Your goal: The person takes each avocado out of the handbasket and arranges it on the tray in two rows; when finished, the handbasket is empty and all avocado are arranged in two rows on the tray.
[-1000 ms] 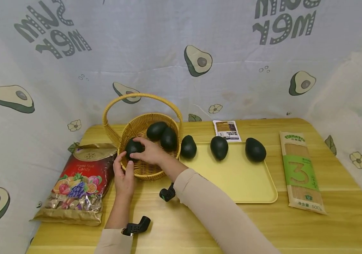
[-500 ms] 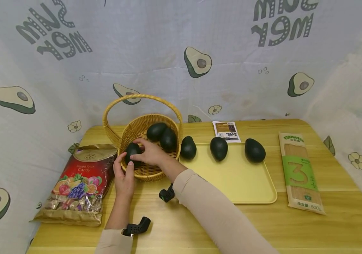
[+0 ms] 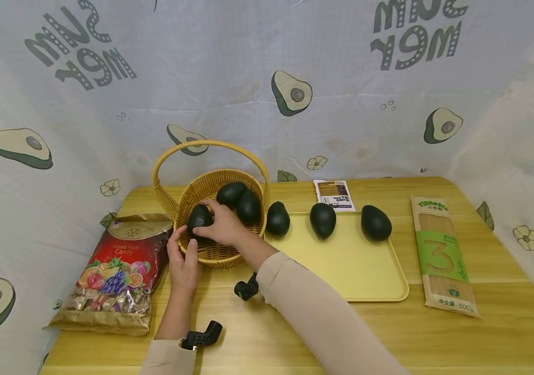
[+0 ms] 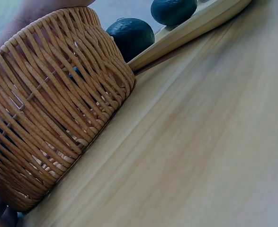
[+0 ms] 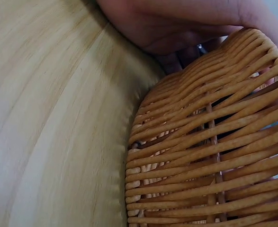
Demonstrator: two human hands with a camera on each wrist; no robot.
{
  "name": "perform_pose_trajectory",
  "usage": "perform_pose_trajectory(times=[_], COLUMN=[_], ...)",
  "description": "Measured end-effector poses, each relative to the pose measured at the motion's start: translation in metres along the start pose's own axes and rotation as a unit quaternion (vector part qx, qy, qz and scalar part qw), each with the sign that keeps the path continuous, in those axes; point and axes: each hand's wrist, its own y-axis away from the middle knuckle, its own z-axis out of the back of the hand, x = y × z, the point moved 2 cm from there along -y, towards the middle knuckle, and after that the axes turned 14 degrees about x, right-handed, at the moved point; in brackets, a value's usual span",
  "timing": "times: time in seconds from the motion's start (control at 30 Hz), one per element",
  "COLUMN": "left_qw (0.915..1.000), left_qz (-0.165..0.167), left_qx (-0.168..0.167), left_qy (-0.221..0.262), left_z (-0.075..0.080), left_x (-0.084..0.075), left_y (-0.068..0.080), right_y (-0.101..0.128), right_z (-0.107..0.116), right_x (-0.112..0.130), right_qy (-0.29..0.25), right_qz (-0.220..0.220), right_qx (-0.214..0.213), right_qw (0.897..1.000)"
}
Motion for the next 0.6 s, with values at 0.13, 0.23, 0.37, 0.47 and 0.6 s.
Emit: perform_pose_trajectory(times=[0.13, 0.23, 0.37, 0.47, 0.6], left_qw=[1.0000, 1.0000, 1.0000, 1.0000, 1.0000], left_qz=[0.000, 0.000, 0.000, 0.002, 0.007], left_qx=[0.002, 0.001, -0.002, -0.004, -0.002], left_qy=[-0.001, -0.003, -0.007, -0.009, -0.007], left_z=[0.000, 0.000, 0.000, 0.000, 0.000], left_x=[-0.001, -0.001, 0.000, 0.000, -0.003], left_y=[0.000, 0.000, 0.000, 0.000, 0.001], right_y=[0.002, 0.004, 0.006, 0.008, 0.014], right_z=[0.003, 0.004, 0.005, 0.006, 0.008], right_x=[0.002, 0.004, 0.005, 0.007, 0.010], right_qy=[-0.017, -0.036, -0.060, -0.076, -0.101], right_qz=[0.008, 0.027, 0.057, 0.075, 0.097], right_qx=[-0.037, -0.058, -0.076, -0.089, -0.106], right_qw=[0.999, 0.997, 0.994, 0.990, 0.984])
